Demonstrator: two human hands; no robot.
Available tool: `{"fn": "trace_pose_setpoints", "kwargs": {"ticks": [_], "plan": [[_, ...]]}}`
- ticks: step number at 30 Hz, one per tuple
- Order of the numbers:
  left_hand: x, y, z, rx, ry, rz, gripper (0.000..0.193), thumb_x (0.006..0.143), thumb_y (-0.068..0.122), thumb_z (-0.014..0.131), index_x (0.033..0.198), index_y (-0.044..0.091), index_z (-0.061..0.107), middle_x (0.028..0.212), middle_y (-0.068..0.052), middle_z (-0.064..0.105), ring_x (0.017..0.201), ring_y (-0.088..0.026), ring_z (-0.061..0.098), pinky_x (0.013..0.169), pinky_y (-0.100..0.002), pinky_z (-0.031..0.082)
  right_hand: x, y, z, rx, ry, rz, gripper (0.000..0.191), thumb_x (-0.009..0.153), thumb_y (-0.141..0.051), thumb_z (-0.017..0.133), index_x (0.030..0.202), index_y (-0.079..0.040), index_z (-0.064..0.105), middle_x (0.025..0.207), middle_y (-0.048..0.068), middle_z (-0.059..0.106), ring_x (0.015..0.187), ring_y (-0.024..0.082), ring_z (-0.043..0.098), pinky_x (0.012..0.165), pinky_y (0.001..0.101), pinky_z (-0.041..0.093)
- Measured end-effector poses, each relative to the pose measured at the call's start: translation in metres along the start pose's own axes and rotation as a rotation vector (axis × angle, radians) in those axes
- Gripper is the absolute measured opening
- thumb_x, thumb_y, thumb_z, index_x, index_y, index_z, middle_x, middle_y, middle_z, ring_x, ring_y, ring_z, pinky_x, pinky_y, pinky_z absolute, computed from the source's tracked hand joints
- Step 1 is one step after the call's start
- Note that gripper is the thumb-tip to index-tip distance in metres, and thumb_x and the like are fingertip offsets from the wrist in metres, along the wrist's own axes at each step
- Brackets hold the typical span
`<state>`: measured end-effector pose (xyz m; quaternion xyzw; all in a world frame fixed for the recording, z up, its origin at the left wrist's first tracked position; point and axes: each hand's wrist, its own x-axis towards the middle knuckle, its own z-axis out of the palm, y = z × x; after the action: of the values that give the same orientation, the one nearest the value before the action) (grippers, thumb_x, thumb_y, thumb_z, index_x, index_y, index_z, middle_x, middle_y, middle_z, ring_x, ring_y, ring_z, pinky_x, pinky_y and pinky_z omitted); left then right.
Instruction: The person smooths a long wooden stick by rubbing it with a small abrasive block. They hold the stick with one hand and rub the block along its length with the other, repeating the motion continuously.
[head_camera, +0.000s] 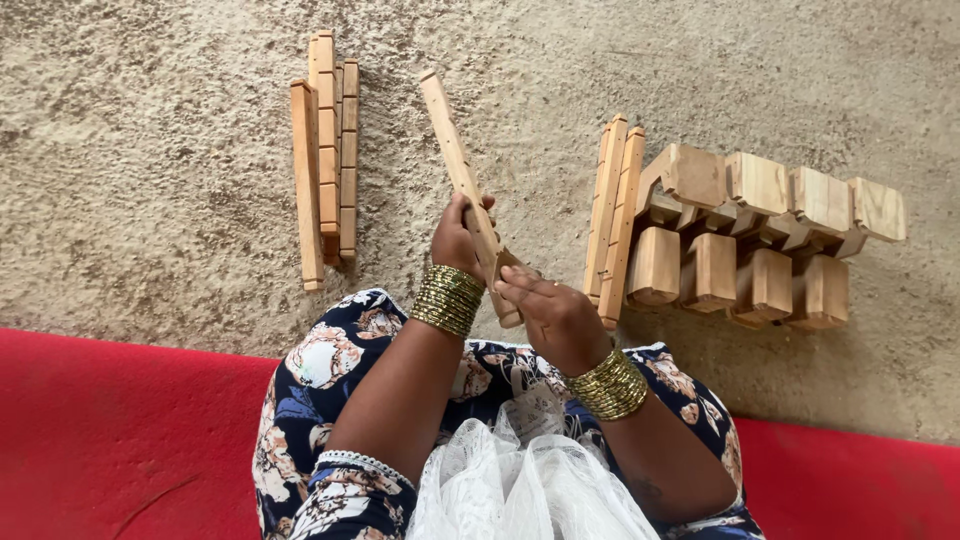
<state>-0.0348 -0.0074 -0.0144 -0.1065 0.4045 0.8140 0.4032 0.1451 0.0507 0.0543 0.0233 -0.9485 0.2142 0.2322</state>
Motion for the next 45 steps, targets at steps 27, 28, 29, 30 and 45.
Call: {"fn": "trace_pose_setpoints", "kwargs": {"ticks": [27, 28, 29, 30, 45], "plan": [[-0.011, 0.014, 0.015, -0.035, 0.105, -0.062, 0.048, 0.103, 0.040, 0.036, 0.098, -0.001, 0.060, 0.073, -0.008, 0.057, 0.058, -0.015, 0.054, 0.052, -0.026, 0.054, 0.004, 0.007, -0.014, 0.067, -0.113, -0.023, 0.025, 0.095, 0.005, 0.055, 0.107, -0.007, 0.074, 0.115, 0.012, 0.074, 0.111, 0.025, 0.071, 0.096, 0.0336, 0.061], [-0.011, 0.011, 0.016, -0.030, 0.084, -0.081, 0.042, 0.103, 0.036, 0.038, 0.098, 0.000, 0.059, 0.075, -0.008, 0.059, 0.059, -0.015, 0.054, 0.054, -0.027, 0.053, 0.005, 0.012, -0.005, 0.035, -0.074, -0.018, 0.025, 0.097, 0.005, 0.055, 0.107, -0.006, 0.074, 0.116, 0.013, 0.074, 0.112, 0.026, 0.071, 0.096, 0.0324, 0.062], [-0.013, 0.005, 0.019, -0.024, 0.064, -0.100, 0.037, 0.103, 0.033, 0.040, 0.099, 0.001, 0.059, 0.078, -0.007, 0.060, 0.060, -0.014, 0.054, 0.055, -0.028, 0.052, 0.007, 0.018, 0.006, 0.005, -0.036, -0.013, 0.024, 0.098, 0.006, 0.055, 0.108, -0.006, 0.073, 0.117, 0.014, 0.073, 0.113, 0.026, 0.071, 0.095, 0.0311, 0.062], [-0.014, -0.002, 0.021, -0.019, 0.045, -0.120, 0.032, 0.103, 0.029, 0.042, 0.100, 0.002, 0.059, 0.080, -0.006, 0.062, 0.061, -0.013, 0.054, 0.057, -0.029, 0.051, 0.008, 0.024, 0.016, -0.026, 0.002, -0.006, 0.024, 0.099, 0.007, 0.055, 0.108, -0.005, 0.073, 0.118, 0.015, 0.073, 0.114, 0.027, 0.071, 0.095, 0.0298, 0.062], [0.001, -0.016, 0.014, -0.060, -0.005, -0.080, 0.038, 0.103, 0.030, 0.040, 0.118, 0.000, 0.058, 0.085, -0.007, 0.065, 0.064, -0.015, 0.056, 0.058, -0.028, 0.053, 0.005, 0.028, 0.017, -0.055, -0.067, 0.067, 0.027, 0.102, 0.005, 0.049, 0.113, -0.005, 0.072, 0.120, 0.016, 0.071, 0.112, 0.026, 0.070, 0.082, 0.0310, 0.065]]}}
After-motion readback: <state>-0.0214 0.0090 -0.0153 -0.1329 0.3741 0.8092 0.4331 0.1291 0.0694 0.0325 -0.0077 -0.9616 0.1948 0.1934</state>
